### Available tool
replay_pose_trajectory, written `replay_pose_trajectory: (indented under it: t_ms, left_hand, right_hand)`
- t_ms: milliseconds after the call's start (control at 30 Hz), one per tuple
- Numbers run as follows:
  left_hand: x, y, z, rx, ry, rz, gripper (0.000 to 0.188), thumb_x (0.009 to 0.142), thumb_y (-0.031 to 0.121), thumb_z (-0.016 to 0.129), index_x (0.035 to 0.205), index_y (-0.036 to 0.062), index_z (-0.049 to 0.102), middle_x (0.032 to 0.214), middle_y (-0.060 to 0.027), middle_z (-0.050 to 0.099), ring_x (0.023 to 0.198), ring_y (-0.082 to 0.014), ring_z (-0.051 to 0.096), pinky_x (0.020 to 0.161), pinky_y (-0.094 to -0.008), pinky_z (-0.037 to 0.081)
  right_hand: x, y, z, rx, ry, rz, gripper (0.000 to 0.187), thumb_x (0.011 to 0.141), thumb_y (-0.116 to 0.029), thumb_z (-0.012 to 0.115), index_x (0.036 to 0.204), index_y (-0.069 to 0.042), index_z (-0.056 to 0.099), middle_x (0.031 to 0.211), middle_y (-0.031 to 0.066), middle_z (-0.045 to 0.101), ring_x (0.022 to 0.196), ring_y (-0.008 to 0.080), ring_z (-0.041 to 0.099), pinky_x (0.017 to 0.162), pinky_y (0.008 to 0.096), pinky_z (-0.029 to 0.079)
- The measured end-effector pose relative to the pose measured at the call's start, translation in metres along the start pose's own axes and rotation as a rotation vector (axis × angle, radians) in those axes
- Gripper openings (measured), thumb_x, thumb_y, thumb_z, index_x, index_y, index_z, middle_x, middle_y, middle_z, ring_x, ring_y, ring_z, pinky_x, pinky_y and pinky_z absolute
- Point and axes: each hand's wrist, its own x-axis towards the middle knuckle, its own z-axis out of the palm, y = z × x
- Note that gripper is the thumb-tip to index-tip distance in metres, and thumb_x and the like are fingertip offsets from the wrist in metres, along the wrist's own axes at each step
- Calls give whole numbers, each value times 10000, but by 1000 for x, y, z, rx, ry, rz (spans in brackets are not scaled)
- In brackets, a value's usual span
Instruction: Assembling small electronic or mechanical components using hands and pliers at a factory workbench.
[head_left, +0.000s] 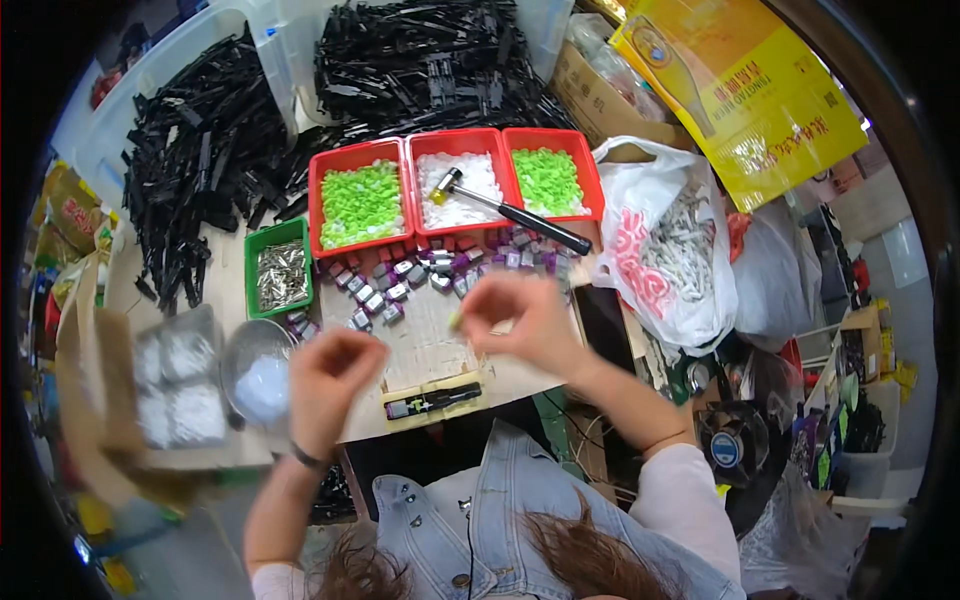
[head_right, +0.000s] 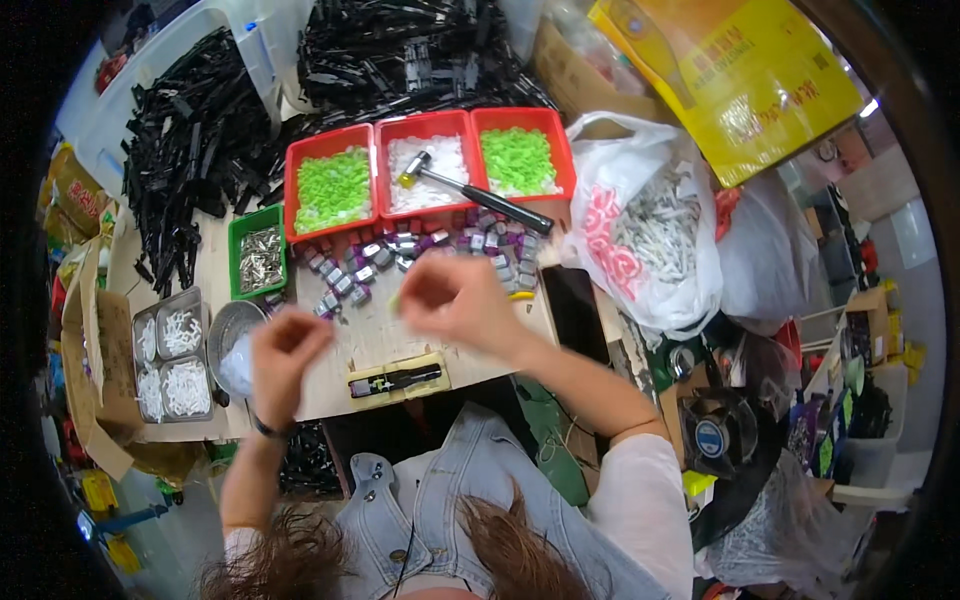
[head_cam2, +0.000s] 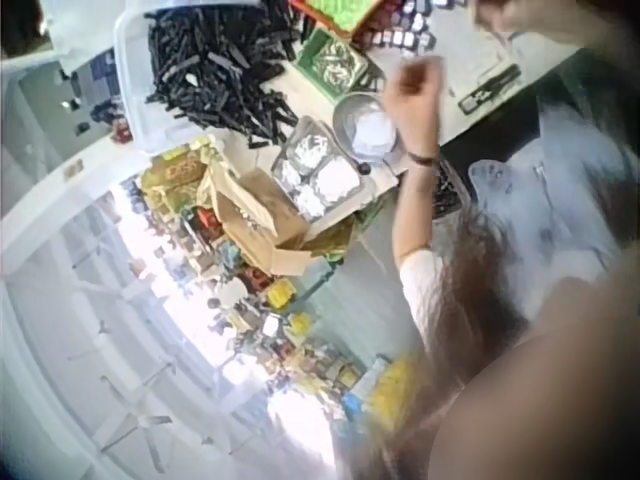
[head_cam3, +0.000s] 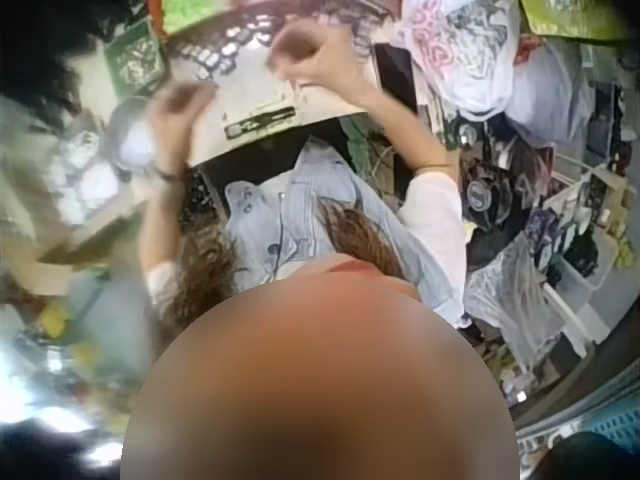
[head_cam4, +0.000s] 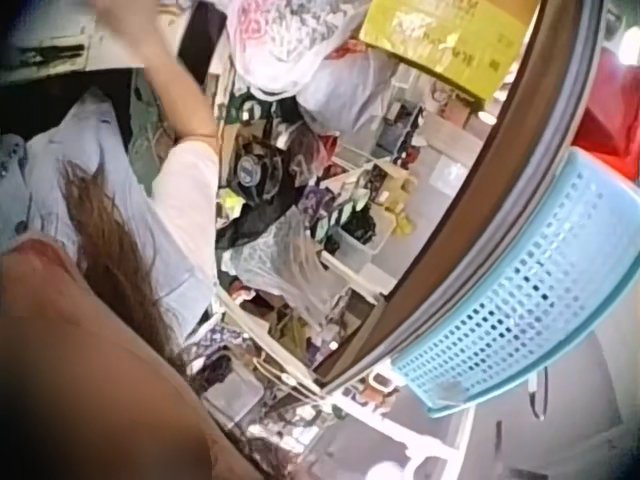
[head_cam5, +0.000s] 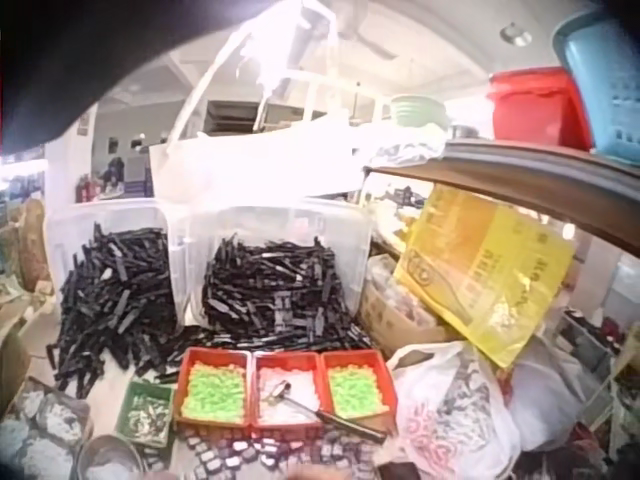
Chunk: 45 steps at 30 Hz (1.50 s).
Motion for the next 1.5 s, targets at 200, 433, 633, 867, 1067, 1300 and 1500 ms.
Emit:
replay_pose_trajectory:
  t_ms: [200,433,633,867,1067,1300,1500]
  left_hand:
    - [-54,-30,54,-412,163,11,54,860,-1,681,891,-30,648,834,-57,681,772,-91,631,675,-225,501]
    - [-78,-36,56,-339,193,25,95,838,50,694,893,-19,659,812,-40,683,779,-70,634,711,-224,500]
    - [-84,-53,49,-535,142,-31,109,833,0,708,925,-34,660,876,-63,695,807,-95,640,764,-231,504]
    - [-80,-56,36,-770,-73,-205,200,841,-12,698,1011,-11,592,854,-66,687,809,-105,644,755,-237,512]
    - [-101,-73,53,-52,89,6,409,834,53,721,1197,45,533,1034,-82,678,946,-158,644,865,-306,488]
    - [-97,-103,42,1017,45,480,617,844,257,674,1406,96,478,1463,-64,453,1371,-269,385,1128,-430,276]
    - [-94,-107,37,1134,-47,469,660,840,268,658,1443,117,437,1515,-52,384,1400,-264,344,1152,-438,236]
  right_hand:
    - [-50,0,61,-203,76,-259,162,764,-4,719,909,-11,647,822,69,685,738,146,706,696,244,555]
    - [-78,4,83,-3,179,19,159,808,56,694,955,8,654,907,60,684,820,111,675,763,234,541]
    - [-78,12,89,-45,132,30,152,796,64,704,933,12,659,903,60,691,809,111,676,744,237,544]
    - [-70,15,71,-466,-32,-435,206,716,73,735,904,20,669,845,100,707,750,163,707,677,248,557]
    - [-82,21,54,-531,-137,-145,175,714,73,714,869,1,676,820,96,695,701,161,687,640,245,540]
    - [-50,54,54,-569,-255,-184,170,738,57,700,885,-16,656,811,89,637,678,198,656,627,279,537]
    - [-37,49,51,-529,-371,-82,174,752,22,725,912,-8,665,808,98,619,704,226,654,632,294,530]
